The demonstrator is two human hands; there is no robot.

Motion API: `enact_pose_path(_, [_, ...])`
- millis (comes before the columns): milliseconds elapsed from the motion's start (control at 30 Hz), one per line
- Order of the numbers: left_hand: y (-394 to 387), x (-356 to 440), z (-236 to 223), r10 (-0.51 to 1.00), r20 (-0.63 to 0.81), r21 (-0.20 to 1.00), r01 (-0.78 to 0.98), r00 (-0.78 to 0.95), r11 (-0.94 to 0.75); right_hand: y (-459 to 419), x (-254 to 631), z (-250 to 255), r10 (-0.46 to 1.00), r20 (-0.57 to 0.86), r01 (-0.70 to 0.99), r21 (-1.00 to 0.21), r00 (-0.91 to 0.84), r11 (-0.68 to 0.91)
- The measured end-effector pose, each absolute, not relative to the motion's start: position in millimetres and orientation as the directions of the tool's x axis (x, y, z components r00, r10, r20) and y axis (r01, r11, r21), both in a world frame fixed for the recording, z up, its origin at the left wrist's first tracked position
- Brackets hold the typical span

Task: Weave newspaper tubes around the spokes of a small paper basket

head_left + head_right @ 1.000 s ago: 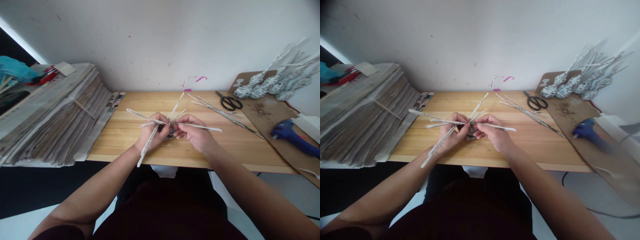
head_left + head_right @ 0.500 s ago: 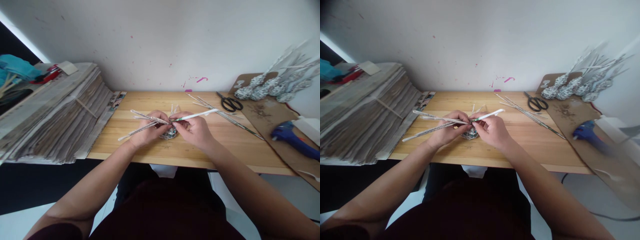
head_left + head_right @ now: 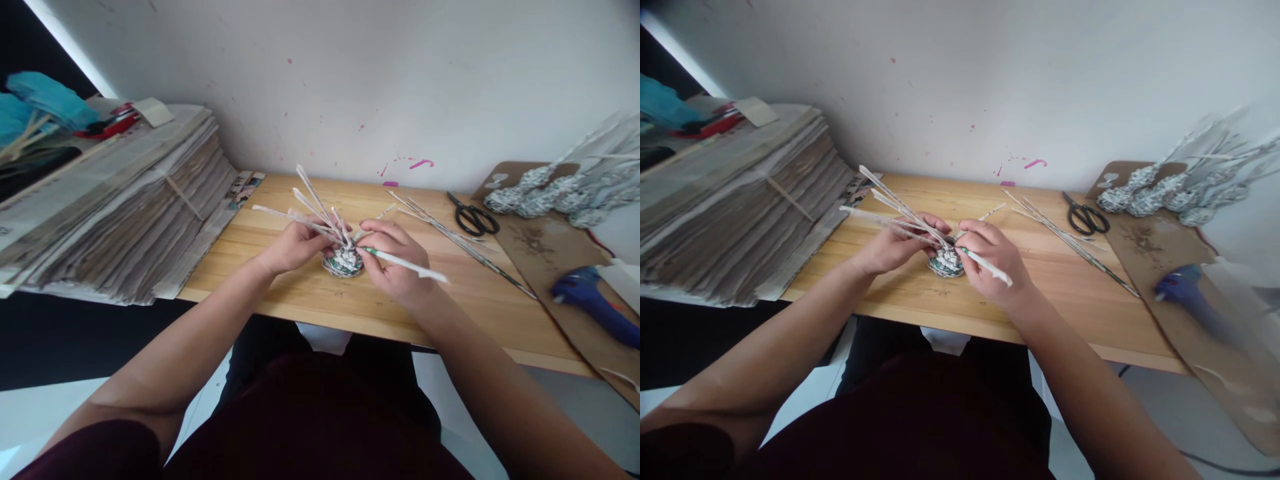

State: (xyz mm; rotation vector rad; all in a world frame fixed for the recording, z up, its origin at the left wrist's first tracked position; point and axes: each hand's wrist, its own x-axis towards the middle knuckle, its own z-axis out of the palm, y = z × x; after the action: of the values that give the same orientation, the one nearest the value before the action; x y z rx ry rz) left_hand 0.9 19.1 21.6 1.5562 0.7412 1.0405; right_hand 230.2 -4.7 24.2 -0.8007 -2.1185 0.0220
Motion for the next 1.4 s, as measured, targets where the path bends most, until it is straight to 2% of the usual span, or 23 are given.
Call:
enact_pose_path(200, [18.3, 6.3, 23.6, 0.92, 0.156, 0.988, -0.065, 0.359, -0.142, -11.6, 224.5, 24.3, 0.6, 0.655, 0.511, -0.358, -0.459, 0.782])
enact_pose_path(367, [12.6, 20.5, 23.2, 0.987, 0.103, 0.99, -0.113, 0.125, -0.089, -10.4, 223.9, 22.1, 0.592, 0.658, 0.467, -0.386, -0.465, 0.796])
enact_pose_path(500, [-1.6, 25.4, 20.1, 0.978, 0.207, 0.97, -0.136, 0.02, -0.203, -10.2, 225.0, 21.3, 0.573, 0.677, 0.488, -0.345, -0.463, 0.802])
enact_pose_path(633, [-21.0, 23.8, 15.2, 0.933, 0.359, 0.93, -0.092, 0.024, -0.356, -11.6, 223.9, 21.8, 0.575, 0.683, 0.51, -0.332, -0.45, 0.794])
enact_pose_path(833, [-32.5, 21.2, 10.3, 0.873, 0.476, 0.875, 0.042, 0.111, -0.482, -13.2, 221.6, 23.0, 0.607, 0.657, 0.537, -0.346, -0.447, 0.77])
enact_pose_path(1000, [-26.6, 20.0, 12.2, 0.772, 0.609, 0.718, 0.289, 0.181, -0.634, -13.6, 222.9, 20.0, 0.578, 0.69, 0.506, -0.343, -0.435, 0.791])
enact_pose_path(1100, [-21.9, 20.0, 12.9, 0.704, 0.691, 0.628, 0.347, 0.165, -0.697, -13.3, 223.6, 18.7, 0.611, 0.683, 0.5, -0.396, -0.399, 0.77])
enact_pose_path(1267, [-20.9, 17.7, 8.5, 0.527, 0.801, 0.369, 0.458, 0.284, -0.809, -12.9, 224.2, 18.0, 0.672, 0.65, 0.506, -0.47, -0.356, 0.723])
enact_pose_path(1333, [-22.6, 17.2, 5.5, 0.511, 0.799, 0.336, 0.47, 0.317, -0.816, -13.4, 223.7, 17.5, 0.713, 0.623, 0.493, -0.532, -0.322, 0.688])
enact_pose_path(1400, [-24.1, 18.3, 4.0, 0.545, 0.781, 0.36, 0.494, 0.305, -0.792, -14.2, 222.6, 17.2, 0.79, 0.555, 0.449, -0.655, -0.26, 0.608])
